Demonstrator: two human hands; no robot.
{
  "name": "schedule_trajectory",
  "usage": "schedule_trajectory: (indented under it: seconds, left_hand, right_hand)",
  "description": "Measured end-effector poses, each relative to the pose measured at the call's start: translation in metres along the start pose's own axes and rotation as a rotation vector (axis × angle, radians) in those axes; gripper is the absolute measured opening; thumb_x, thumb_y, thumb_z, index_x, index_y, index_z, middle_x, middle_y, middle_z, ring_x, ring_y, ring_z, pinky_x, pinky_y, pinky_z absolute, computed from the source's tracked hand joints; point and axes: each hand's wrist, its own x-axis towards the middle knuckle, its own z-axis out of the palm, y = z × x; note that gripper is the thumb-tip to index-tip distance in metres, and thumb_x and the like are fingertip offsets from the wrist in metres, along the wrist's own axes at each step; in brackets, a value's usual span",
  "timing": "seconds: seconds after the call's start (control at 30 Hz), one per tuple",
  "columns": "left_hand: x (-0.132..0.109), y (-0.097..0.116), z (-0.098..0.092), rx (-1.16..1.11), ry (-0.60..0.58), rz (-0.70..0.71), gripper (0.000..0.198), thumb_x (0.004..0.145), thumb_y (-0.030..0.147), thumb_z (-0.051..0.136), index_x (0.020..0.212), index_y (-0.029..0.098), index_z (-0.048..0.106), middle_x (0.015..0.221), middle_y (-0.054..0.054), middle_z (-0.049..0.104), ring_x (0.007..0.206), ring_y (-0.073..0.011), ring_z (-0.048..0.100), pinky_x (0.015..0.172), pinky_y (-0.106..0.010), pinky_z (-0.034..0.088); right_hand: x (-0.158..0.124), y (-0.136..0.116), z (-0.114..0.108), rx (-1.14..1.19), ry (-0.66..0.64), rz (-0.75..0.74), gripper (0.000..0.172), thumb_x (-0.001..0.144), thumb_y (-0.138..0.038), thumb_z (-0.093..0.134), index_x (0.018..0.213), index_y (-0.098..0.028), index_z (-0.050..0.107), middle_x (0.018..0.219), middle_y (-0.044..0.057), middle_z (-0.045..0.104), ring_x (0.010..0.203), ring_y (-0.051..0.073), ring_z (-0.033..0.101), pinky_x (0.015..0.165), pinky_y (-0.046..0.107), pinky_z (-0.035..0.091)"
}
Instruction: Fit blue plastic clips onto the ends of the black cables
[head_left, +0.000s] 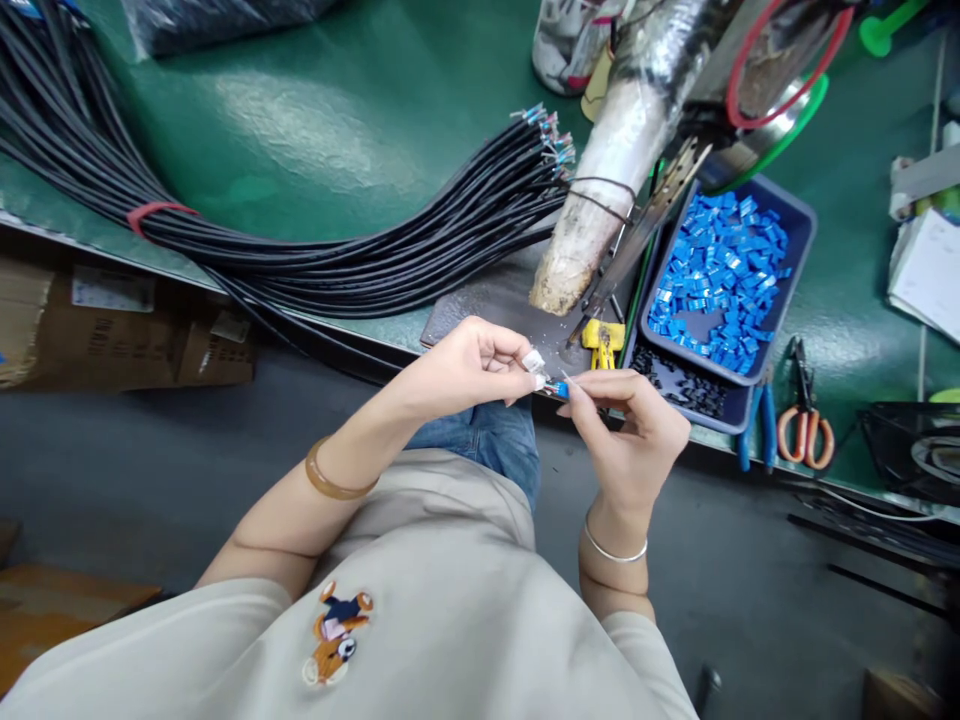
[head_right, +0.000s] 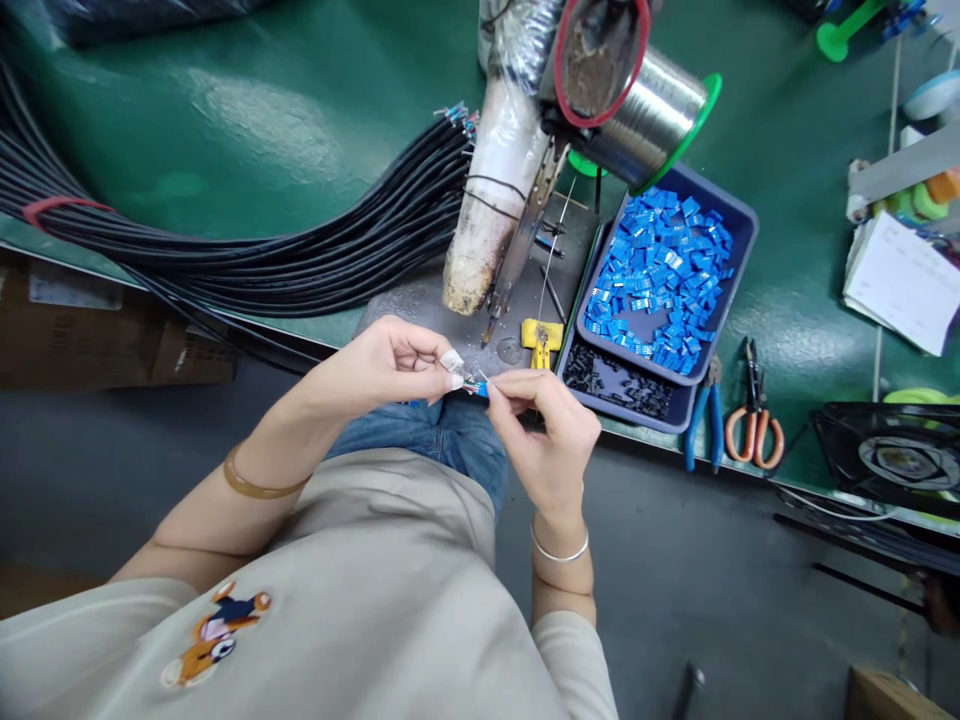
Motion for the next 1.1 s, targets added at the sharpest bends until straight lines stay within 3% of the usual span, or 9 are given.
schedule_trajectory:
  seconds: [0.07, 0.13, 0.27, 0.43, 0.53, 0.7, 1.1]
  left_hand:
    - [-0.001, 0.000, 0.000, -0.021, -0.028, -0.013, 0.009, 0.071, 0.015, 0.068, 0.066, 0.010, 0.063, 0.051, 0.005, 0.047, 0.046, -0.0024, 0.035, 0.044, -0.016, 0.025]
    - [-0.002, 0.001, 0.002, -0.039, -0.038, -0.005, 0.009, 0.069, 0.013, 0.069, 0.065, 0.010, 0.061, 0.051, 0.006, 0.043, 0.047, -0.0020, 0.033, 0.044, -0.016, 0.024]
    - [-0.005, 0.002, 0.004, -0.034, 0.008, 0.048, 0.014, 0.073, 0.015, 0.068, 0.065, 0.010, 0.058, 0.055, 0.004, 0.047, 0.052, -0.0033, 0.039, 0.049, -0.015, 0.032]
    - [-0.008, -0.005, 0.004, 0.020, 0.062, 0.090, 0.023, 0.079, 0.029, 0.069, 0.068, 0.011, 0.062, 0.056, 0.003, 0.046, 0.051, -0.0045, 0.038, 0.046, -0.018, 0.028]
    - [-0.007, -0.010, 0.007, 0.051, 0.100, 0.141, 0.025, 0.082, 0.032, 0.067, 0.070, 0.011, 0.065, 0.058, 0.002, 0.046, 0.052, -0.0052, 0.038, 0.047, -0.019, 0.028]
    - [0.001, -0.012, 0.013, 0.056, 0.205, 0.228, 0.018, 0.082, 0.027, 0.066, 0.073, 0.012, 0.068, 0.065, 0.000, 0.056, 0.059, -0.0072, 0.047, 0.057, -0.019, 0.039]
    - [0.009, -0.009, 0.018, 0.062, 0.285, 0.279, 0.012, 0.083, 0.018, 0.062, 0.073, 0.012, 0.066, 0.070, 0.000, 0.060, 0.067, -0.0076, 0.053, 0.063, -0.017, 0.044]
  right_hand:
    - [-0.002, -0.005, -0.004, -0.018, -0.015, -0.025, 0.010, 0.082, -0.013, 0.068, 0.085, -0.022, 0.064, 0.088, -0.001, 0.075, 0.072, 0.012, 0.071, 0.055, 0.022, 0.056]
    - [-0.003, -0.012, -0.006, -0.107, -0.029, -0.147, 0.015, 0.081, -0.010, 0.069, 0.086, -0.023, 0.064, 0.094, -0.001, 0.077, 0.077, 0.012, 0.073, 0.060, 0.021, 0.057]
    - [-0.004, -0.017, -0.005, -0.222, -0.055, -0.303, 0.022, 0.079, -0.007, 0.071, 0.092, -0.023, 0.065, 0.091, -0.001, 0.078, 0.078, 0.012, 0.075, 0.070, 0.022, 0.059]
    - [-0.005, -0.009, -0.002, -0.235, 0.107, -0.209, 0.018, 0.080, -0.010, 0.070, 0.092, -0.024, 0.066, 0.099, 0.001, 0.077, 0.090, 0.016, 0.075, 0.074, 0.026, 0.061]
    - [-0.005, -0.005, 0.002, -0.190, 0.083, -0.154, 0.016, 0.082, -0.011, 0.068, 0.092, -0.023, 0.065, 0.100, 0.003, 0.076, 0.091, 0.017, 0.075, 0.075, 0.029, 0.063]
    - [-0.003, 0.001, 0.010, -0.220, 0.125, -0.232, 0.020, 0.080, -0.007, 0.068, 0.091, -0.023, 0.064, 0.100, 0.003, 0.076, 0.089, 0.016, 0.074, 0.080, 0.029, 0.062]
    - [0.005, 0.005, 0.013, -0.122, 0.120, -0.168, 0.017, 0.079, -0.008, 0.069, 0.088, -0.022, 0.064, 0.104, 0.003, 0.075, 0.093, 0.017, 0.073, 0.083, 0.034, 0.063]
